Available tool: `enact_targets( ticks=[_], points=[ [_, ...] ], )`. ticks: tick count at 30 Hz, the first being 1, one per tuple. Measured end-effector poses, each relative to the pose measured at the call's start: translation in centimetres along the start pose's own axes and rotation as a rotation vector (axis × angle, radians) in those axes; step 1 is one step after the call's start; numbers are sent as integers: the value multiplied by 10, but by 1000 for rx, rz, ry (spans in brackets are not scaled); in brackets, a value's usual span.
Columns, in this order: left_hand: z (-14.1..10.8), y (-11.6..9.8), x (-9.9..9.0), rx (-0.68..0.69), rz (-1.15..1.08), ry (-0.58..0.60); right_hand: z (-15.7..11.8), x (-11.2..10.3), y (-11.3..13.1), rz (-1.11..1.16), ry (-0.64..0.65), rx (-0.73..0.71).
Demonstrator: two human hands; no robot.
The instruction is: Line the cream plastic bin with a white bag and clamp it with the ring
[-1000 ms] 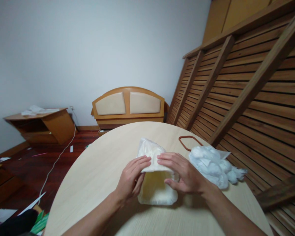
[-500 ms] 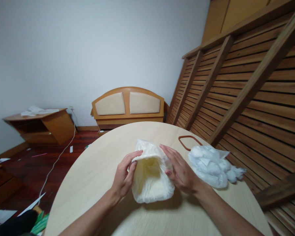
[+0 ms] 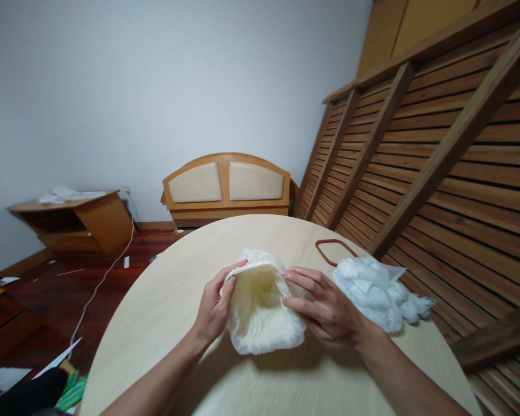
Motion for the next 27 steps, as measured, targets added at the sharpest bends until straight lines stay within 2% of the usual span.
enact_targets(
  ticks=[4, 7, 10, 12, 15, 19, 24, 27],
  points=[
    [-1, -5, 0, 116, 79, -13, -3, 5, -5, 2, 42, 45],
    [-4, -21, -5, 329, 188, -29, -5, 9, -11, 14, 62, 94],
    [-8, -39, -3, 589, 319, 77, -8, 11, -17, 44, 75, 150],
    [-11, -43, 1, 690, 386, 180, -10, 12, -23, 71, 82, 200],
    [-10, -39, 5, 723, 434, 279, -14, 14, -34, 123, 89, 288],
    [-10, -31, 8, 718, 468, 343, -22, 18, -48, 221, 69, 401],
    [-10, -24, 11, 687, 478, 347, -30, 21, -57, 394, 2, 492],
    [-11, -21, 13, 655, 455, 311, -31, 23, -58, 476, -28, 527]
  ],
)
Point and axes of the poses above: each hand's wrist, its own z-axis towards the middle knuckle, its own x-axis out of the palm, y = z × x, the point moved 7 cm from there along z, towards the middle knuckle, and after that the axes turned 8 degrees about x, right-handed, at the moved point
